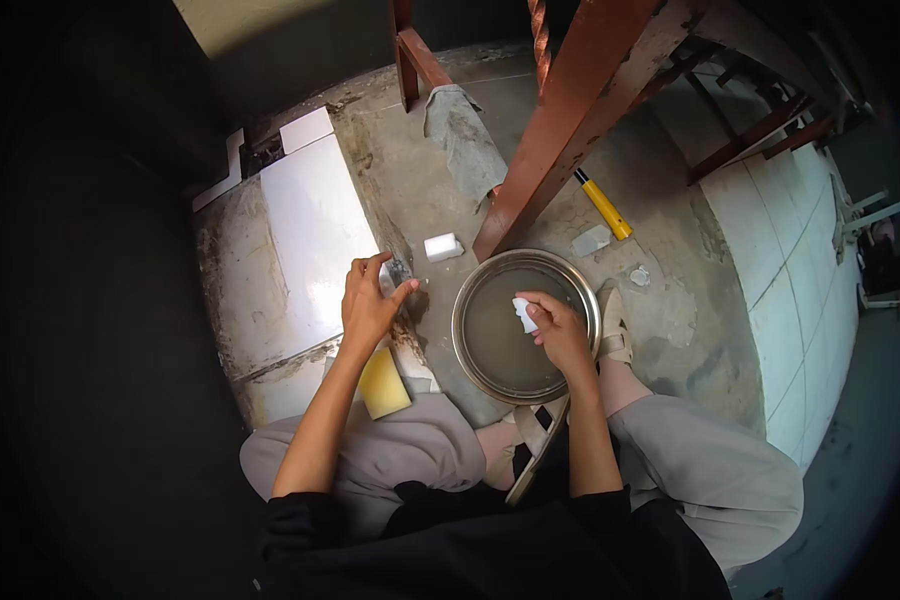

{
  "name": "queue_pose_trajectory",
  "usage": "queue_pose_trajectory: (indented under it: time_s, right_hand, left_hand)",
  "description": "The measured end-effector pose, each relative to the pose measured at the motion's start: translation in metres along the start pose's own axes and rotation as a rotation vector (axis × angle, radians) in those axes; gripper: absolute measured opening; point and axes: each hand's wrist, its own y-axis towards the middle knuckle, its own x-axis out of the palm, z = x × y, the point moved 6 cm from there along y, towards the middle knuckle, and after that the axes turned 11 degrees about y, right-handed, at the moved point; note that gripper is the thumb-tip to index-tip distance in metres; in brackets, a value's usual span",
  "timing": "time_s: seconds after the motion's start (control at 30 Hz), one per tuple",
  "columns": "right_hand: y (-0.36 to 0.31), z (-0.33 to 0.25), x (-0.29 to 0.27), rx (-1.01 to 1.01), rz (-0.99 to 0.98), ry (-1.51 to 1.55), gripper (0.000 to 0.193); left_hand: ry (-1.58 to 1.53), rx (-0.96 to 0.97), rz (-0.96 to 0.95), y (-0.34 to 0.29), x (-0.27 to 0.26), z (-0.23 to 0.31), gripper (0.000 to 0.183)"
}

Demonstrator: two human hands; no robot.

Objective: The person applies grout or adhesive to gaps in floor tiles using a small scraper and a sponge. They dip the scraper and sponge into a metal container of water, clean the tile surfaces, and press white material into the crevices.

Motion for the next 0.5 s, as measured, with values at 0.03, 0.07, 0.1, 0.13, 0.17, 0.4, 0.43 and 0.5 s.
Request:
queue_pose_trajectory:
  time_s: [0.03,0.07,0.1,0.13,0.17,0.4,0.43,0.5]
  right_hand:
    - [0.000,0.000,0.004,-0.047,0.035,0.039,0.022]
    - [0.003,0.005,0.009,-0.048,0.027,0.041,0.022]
    - [0.006,0.010,0.011,-0.048,0.028,0.108,0.023]
    - [0.008,0.011,0.014,-0.051,0.027,0.173,0.023]
    - [0.009,0.012,0.017,-0.061,0.024,0.222,0.022]
    - [0.008,0.015,0.016,-0.201,0.027,0.105,0.030]
    - [0.001,0.002,0.014,-0.185,0.071,-0.101,0.033]
    - [-0.003,-0.002,0.013,-0.164,0.118,-0.311,0.036]
  left_hand:
    - [0.012,0.031,0.022,-0.006,-0.009,-0.006,0.056]
    - [0.017,0.025,0.025,-0.008,-0.011,-0.011,0.056]
    - [0.035,0.040,0.015,-0.008,-0.011,-0.013,0.054]
    - [0.050,0.053,0.008,-0.007,-0.013,-0.011,0.053]
    - [0.034,0.041,-0.033,-0.006,-0.013,-0.004,0.050]
    - [0.016,0.241,0.033,0.020,0.030,0.038,0.047]
    - [0.023,0.257,0.057,0.021,0.038,0.039,0.048]
    - [-0.005,0.240,0.054,0.019,0.041,0.041,0.048]
